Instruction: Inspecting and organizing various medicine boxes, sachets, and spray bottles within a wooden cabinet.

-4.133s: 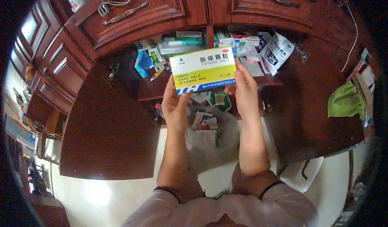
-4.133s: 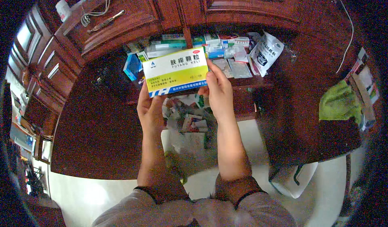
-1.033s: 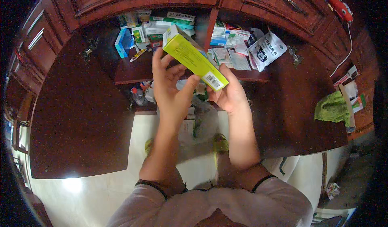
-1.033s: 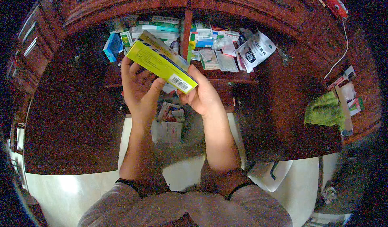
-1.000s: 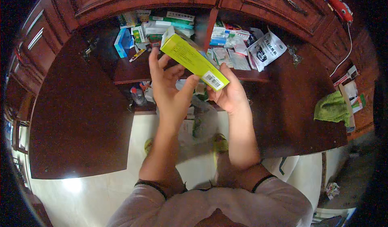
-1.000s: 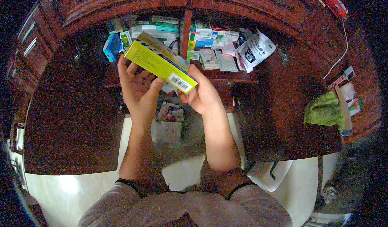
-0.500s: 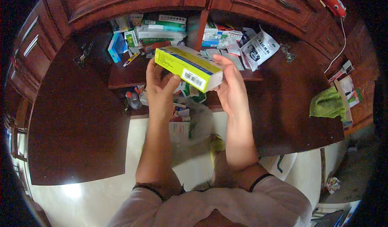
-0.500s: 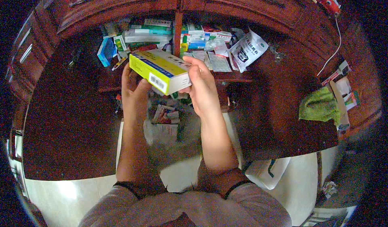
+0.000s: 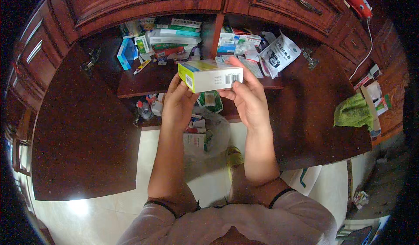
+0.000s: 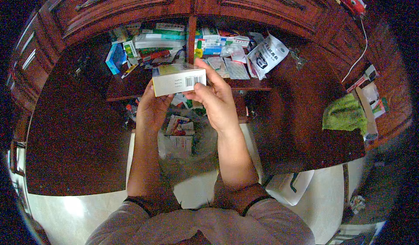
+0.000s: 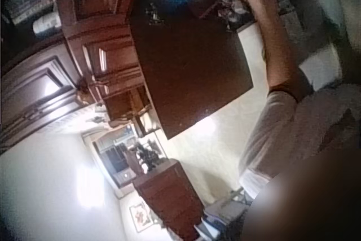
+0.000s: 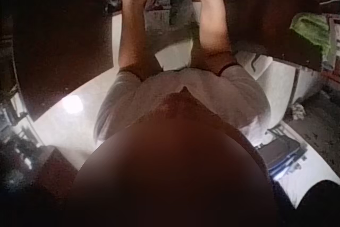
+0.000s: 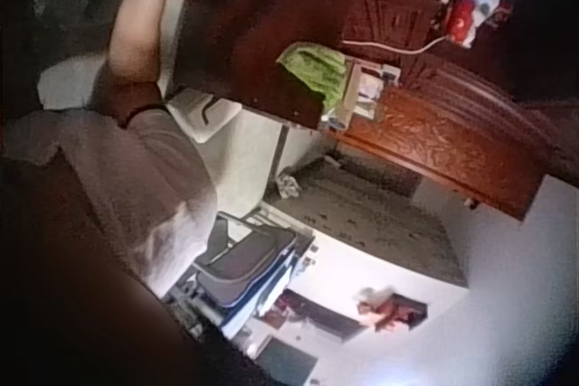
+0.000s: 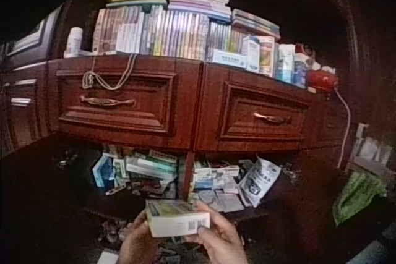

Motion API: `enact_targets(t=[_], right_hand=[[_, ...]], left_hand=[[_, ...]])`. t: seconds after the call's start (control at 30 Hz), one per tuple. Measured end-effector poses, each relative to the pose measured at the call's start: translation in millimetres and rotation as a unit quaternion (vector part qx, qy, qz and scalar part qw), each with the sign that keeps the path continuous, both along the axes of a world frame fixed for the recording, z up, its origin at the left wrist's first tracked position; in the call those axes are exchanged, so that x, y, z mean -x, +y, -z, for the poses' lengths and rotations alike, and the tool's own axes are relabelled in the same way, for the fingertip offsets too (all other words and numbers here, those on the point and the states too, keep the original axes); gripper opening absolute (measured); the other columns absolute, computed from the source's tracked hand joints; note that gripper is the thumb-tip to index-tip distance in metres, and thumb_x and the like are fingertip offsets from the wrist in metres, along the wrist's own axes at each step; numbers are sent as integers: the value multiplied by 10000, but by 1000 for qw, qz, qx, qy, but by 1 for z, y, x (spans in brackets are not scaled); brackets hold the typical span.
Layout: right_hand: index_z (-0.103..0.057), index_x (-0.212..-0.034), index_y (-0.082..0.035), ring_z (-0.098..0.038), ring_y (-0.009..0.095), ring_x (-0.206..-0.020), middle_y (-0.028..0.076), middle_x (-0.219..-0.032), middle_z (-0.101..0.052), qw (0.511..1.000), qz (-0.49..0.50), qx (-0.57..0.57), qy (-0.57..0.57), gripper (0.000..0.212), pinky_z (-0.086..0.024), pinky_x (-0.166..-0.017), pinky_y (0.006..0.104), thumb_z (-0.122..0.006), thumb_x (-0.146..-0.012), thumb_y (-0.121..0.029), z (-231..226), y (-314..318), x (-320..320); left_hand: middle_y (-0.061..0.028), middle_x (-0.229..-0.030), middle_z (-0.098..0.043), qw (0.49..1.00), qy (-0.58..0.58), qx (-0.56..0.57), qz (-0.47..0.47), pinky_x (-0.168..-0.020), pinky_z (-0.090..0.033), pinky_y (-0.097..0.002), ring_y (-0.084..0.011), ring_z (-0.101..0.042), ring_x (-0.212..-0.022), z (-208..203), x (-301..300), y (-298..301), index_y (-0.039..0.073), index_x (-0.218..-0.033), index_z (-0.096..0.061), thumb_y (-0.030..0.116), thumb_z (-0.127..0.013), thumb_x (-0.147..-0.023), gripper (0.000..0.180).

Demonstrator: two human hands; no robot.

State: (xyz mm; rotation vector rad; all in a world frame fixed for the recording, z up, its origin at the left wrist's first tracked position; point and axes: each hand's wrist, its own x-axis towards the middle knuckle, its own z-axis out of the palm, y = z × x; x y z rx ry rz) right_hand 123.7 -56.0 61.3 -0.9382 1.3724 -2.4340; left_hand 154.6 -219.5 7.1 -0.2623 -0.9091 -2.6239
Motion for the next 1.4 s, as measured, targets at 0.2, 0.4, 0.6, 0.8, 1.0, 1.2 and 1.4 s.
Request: enact_targets(t=[0.2, 0.4, 0.6, 0.8, 1.0, 1.2, 1.4], right_hand=[[-319, -1269, -34, -526, 190, -1011, 113, -1155, -500, 988, 99, 114, 18, 539, -476, -813, 320, -570, -795, -78, 8, -2, 7], [-380, -1186, -23, -516, 196, -1030, 113, -1102, -525, 989, -43, 140, 19, 479, -428, -861, 319, -584, -797, -215, 2, 20, 25], [-369, -1186, -26, -471, 175, -1060, 90, -1136, -474, 974, 76, 181, 114, 656, -366, -920, 325, -720, -704, -300, 4, 9, 19], [-386, -1177, -12, -526, 151, -965, 76, -1064, -521, 961, 221, 49, 162, 555, -432, -839, 270, -669, -702, 37, 1, 10, 4], [-504, -1042, -17, -529, 179, -991, 91, -1040, -552, 920, 244, -65, 299, 356, -418, -853, 292, -603, -705, 43, -8, 37, 11], [-518, -969, -22, -530, 189, -957, 98, -981, -551, 920, 215, -3, 327, 362, -400, -851, 296, -490, -624, 81, -12, 48, 18], [-525, -960, -19, -527, 188, -952, 97, -975, -550, 919, 222, 0, 327, 365, -389, -860, 295, -486, -610, 78, -10, 47, 21]], left_hand=[[-80, -1170, -486, 997, 22, -3, 73, -911, -399, -398, -211, -481, -1091, -1, 3, 10, 51, -1216, -377, 248, -571, -838, 468], [-92, -1103, -561, 991, -80, 35, 105, -838, -464, -345, -198, -539, -1017, 14, 6, 12, 53, -1121, -493, 240, -576, -840, 348], [-98, -1194, -512, 995, -2, -81, 53, -915, -423, -387, -217, -496, -1094, 12, 10, 52, 31, -1193, -449, 166, -554, -848, 385], [-95, -1258, -401, 975, -46, 186, -116, -953, -360, -391, -240, -418, -1151, -5, 2, 60, 72, -1332, -200, 6, -484, -830, 581], [-142, -1390, -236, 915, 95, 330, -213, -1024, -249, -384, -243, -286, -1265, -26, -13, 64, 47, -1377, -167, -48, -561, -727, 766], [-149, -1377, -270, 901, 134, 385, -148, -1041, -222, -401, -258, -277, -1278, -33, -26, 79, 12, -1378, -159, -60, -529, -738, 743], [-153, -1397, -250, 893, 125, 404, -151, -1046, -201, -419, -270, -248, -1299, -34, -30, 84, 50, -1400, -96, -70, -515, -716, 811]])
